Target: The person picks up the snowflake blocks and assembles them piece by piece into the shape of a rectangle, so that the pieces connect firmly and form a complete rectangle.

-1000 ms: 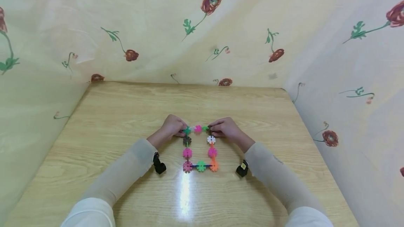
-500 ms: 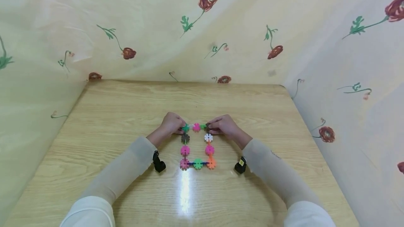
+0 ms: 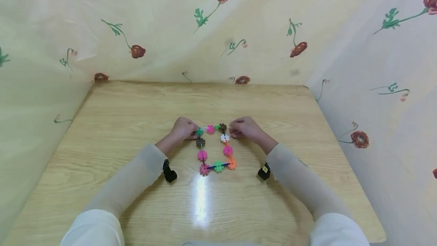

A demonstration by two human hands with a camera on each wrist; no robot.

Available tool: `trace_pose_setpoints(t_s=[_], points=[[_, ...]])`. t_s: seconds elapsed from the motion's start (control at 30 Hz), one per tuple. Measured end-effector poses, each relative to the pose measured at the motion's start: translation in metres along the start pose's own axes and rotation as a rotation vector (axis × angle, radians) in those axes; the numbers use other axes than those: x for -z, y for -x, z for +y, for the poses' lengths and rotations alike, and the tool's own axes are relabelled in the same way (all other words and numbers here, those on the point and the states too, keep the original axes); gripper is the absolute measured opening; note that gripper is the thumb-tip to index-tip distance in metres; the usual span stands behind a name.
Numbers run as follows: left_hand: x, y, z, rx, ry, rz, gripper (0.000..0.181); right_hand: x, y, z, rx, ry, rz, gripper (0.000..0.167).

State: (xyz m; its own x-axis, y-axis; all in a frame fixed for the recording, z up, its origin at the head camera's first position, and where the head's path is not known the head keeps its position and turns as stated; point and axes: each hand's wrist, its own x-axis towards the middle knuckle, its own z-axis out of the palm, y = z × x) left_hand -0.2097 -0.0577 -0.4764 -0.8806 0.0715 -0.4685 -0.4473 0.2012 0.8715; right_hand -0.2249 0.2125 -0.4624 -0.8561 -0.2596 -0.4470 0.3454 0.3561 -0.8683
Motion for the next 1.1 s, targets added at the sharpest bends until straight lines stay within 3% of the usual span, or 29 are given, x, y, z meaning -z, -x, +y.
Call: trace_pose_setpoints(t_s=[0.27, 0.43, 0.7, 0.83, 0.93, 1.0, 1.1], points=[[0.011, 0.016, -0.013, 0.019, 0.077, 0.070, 0.021, 0.022, 0.016, 0.009, -0.044, 0.111, 0.042, 0.036], [0.024, 0.026, -0.020, 0.031, -0.037, 0.087, 0.019, 0.021, 0.020, 0.012, -0.066, 0.118, 0.058, 0.030], [0.031, 0.052, -0.031, -0.029, -0.135, 0.083, 0.022, 0.001, 0.020, 0.003, -0.085, 0.149, -0.004, 0.031], [0.027, 0.069, -0.037, -0.013, -0.134, 0.042, 0.022, -0.006, 0.024, -0.003, -0.102, 0.178, -0.040, 0.038], [0.024, 0.077, -0.038, -0.008, -0.150, -0.021, 0.025, -0.010, 0.027, -0.005, -0.105, 0.201, -0.019, 0.040], [0.024, 0.080, -0.038, -0.009, -0.182, -0.050, 0.028, -0.011, 0.027, -0.004, -0.095, 0.212, 0.002, 0.040], [0.029, 0.076, -0.034, -0.013, -0.205, -0.044, 0.029, -0.014, 0.026, -0.001, -0.083, 0.218, 0.030, 0.040]])
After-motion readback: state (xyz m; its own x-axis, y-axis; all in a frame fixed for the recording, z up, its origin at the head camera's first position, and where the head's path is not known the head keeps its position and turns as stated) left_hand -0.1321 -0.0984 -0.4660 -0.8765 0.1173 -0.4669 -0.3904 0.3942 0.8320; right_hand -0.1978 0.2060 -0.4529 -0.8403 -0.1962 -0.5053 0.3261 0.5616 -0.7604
